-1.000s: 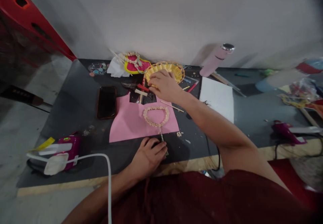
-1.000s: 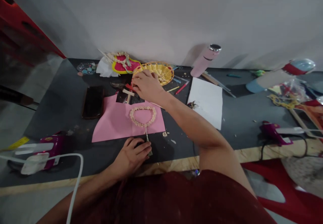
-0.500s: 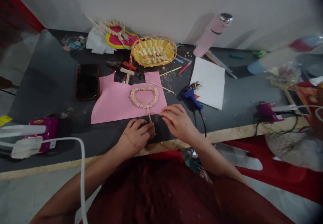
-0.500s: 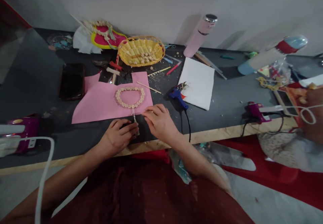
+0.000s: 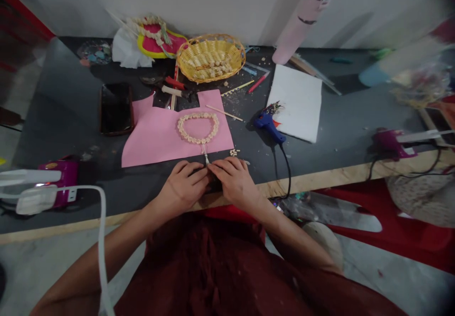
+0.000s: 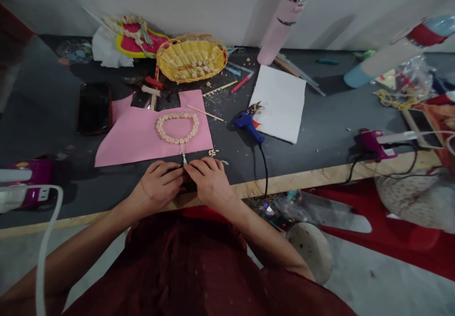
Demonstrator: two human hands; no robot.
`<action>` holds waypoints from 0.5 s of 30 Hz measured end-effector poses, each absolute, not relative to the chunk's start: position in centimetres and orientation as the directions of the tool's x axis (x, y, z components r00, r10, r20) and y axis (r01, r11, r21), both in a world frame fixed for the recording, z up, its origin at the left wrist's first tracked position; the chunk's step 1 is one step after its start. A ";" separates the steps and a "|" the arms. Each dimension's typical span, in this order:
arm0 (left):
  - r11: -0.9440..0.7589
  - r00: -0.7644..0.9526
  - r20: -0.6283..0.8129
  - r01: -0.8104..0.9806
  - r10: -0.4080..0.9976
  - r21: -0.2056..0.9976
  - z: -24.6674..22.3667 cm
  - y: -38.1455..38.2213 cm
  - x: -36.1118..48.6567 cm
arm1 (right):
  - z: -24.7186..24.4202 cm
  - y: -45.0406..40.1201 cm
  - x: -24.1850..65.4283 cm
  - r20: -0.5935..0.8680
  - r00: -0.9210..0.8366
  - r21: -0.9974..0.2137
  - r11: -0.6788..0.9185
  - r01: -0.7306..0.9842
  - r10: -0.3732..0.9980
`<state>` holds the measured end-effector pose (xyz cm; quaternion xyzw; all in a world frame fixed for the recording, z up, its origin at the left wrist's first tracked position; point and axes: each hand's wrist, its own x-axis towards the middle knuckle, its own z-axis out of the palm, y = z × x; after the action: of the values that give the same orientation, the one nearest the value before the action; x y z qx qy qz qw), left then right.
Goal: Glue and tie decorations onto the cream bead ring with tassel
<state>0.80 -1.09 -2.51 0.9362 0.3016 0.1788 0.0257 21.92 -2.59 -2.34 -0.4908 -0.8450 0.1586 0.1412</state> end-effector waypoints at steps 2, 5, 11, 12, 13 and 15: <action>-0.821 0.757 0.322 0.545 0.568 0.169 -2.4 -1.2 0.6 | -2.6 -2.7 22.0 0.080 -0.487 -0.398 0.476 0.784 0.870; -0.823 0.748 0.345 0.527 0.567 0.210 -2.4 -1.1 0.1 | -2.8 -2.8 22.1 0.088 -0.498 -0.385 0.490 0.782 0.863; -0.663 0.591 0.331 0.730 0.736 0.169 -1.9 0.9 -0.5 | -3.2 -3.1 22.2 0.088 -0.498 -0.372 0.492 0.787 0.863; -0.630 0.564 0.322 0.761 0.760 0.155 -1.8 1.4 -0.3 | -3.2 -3.1 22.2 0.096 -0.495 -0.368 0.493 0.789 0.864; -0.607 0.543 0.321 0.782 0.776 0.145 -1.7 1.9 -0.1 | -3.3 -3.1 22.2 0.105 -0.493 -0.363 0.495 0.789 0.863; -0.590 0.528 0.325 0.797 0.785 0.129 -1.4 2.7 0.5 | -3.4 -3.1 22.2 0.127 -0.495 -0.354 0.505 0.787 0.860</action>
<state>0.46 2.70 -1.41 0.8739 0.4525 0.1768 -0.0176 22.22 -3.14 -3.41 -0.4812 -0.8554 0.1256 0.1450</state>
